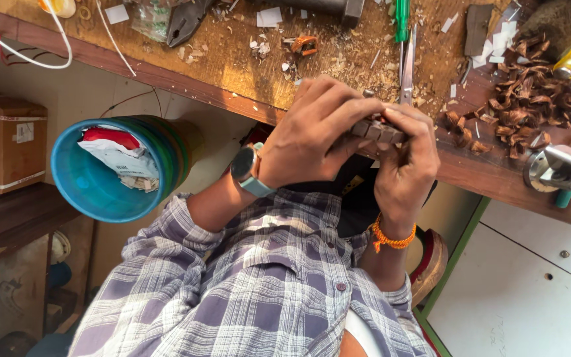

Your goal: The person cuts small white paper pieces with scissors, folds them, and inserts them into slots on a circular stator core. They use a screwdriver to press the paper into place and repeat the process for multiple slots.

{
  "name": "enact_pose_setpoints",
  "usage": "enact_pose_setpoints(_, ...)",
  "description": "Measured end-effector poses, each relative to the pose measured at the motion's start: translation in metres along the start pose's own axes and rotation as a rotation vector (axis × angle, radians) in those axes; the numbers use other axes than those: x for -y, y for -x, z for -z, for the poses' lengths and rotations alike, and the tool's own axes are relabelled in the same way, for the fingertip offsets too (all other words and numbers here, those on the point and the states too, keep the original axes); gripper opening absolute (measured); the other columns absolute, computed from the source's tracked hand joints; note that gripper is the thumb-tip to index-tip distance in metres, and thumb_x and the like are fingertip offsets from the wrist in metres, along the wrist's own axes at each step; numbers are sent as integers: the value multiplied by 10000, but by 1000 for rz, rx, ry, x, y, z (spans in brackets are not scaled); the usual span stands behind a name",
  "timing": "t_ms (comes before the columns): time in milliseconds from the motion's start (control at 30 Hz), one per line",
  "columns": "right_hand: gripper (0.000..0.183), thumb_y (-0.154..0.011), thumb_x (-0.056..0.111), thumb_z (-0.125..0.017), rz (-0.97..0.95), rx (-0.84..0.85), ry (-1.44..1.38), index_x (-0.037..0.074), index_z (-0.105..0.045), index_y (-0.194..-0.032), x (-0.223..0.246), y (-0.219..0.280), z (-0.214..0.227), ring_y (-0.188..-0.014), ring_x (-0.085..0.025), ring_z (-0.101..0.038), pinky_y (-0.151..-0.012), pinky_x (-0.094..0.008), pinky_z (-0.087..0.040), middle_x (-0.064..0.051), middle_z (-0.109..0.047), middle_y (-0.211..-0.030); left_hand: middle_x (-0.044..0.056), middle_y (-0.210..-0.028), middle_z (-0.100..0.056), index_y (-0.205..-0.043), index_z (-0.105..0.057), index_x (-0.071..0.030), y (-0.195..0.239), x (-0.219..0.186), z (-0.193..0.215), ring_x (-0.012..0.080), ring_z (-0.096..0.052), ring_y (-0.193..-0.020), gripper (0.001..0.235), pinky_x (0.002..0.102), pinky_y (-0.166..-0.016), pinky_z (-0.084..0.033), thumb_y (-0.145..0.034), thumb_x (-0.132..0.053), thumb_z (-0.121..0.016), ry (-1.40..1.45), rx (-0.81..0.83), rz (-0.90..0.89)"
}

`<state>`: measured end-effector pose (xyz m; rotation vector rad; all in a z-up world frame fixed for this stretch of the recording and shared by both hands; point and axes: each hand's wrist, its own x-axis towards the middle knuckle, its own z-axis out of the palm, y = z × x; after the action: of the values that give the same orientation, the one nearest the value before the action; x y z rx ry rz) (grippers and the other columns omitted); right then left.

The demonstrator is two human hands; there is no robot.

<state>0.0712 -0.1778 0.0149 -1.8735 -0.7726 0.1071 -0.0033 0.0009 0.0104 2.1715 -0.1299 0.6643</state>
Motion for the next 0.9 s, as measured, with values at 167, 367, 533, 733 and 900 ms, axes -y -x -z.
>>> enact_pose_setpoints(167, 235, -1064, 91, -739, 50, 74, 28, 20, -664, -1275, 11, -23, 6, -1214, -232, -692, -1047, -335, -560, -127, -710, -1295, 75, -1165, -591, -1324, -587, -99, -5, 10, -1, 296, -550, -1109, 487, 403, -977, -438, -894, -113, -815, 64, -74, -3)
enact_pose_setpoints(367, 251, -1033, 103, -752, 238, 81, 210, 20, -739, -1270, 10, -40, 8, -1210, -251, -666, -1048, -344, -556, -110, -747, -1296, 69, -1142, -609, -1259, -616, -111, -4, 30, -4, 291, -551, -1098, 438, 417, -1007, -421, -881, -106, -837, 6, -168, -69)
enact_pose_setpoints(533, 482, -1029, 461, -659, 149, 144, -49, 38, -738, -1246, -16, -47, 27, -1072, -214, -730, -971, -323, -593, -104, -756, -1176, 82, -1116, -619, -1212, -628, -99, 10, 34, -9, 294, -572, -1086, 443, 429, -1011, -419, -792, -68, -768, -21, -131, -109)
enact_pose_setpoints(733, 453, -1143, 455, -596, 13, 38, 154, 41, -776, -1181, -57, -84, 20, -949, -203, -772, -804, -318, -606, -115, -782, -1069, 74, -1098, -628, -1202, -638, -85, 10, 34, -13, 284, -579, -1044, 439, 421, -996, -417, -778, -82, -754, -44, -159, -112)
enact_pose_setpoints(900, 361, -1033, 280, -755, 142, 192, 561, 19, -694, -1275, -76, -124, -1, -991, -273, -751, -804, -363, -617, -172, -748, -1172, 52, -1222, -607, -1273, -643, -109, 10, 33, -4, 283, -569, -1167, 484, 442, -1062, -424, -819, -142, -810, -50, -30, -127)
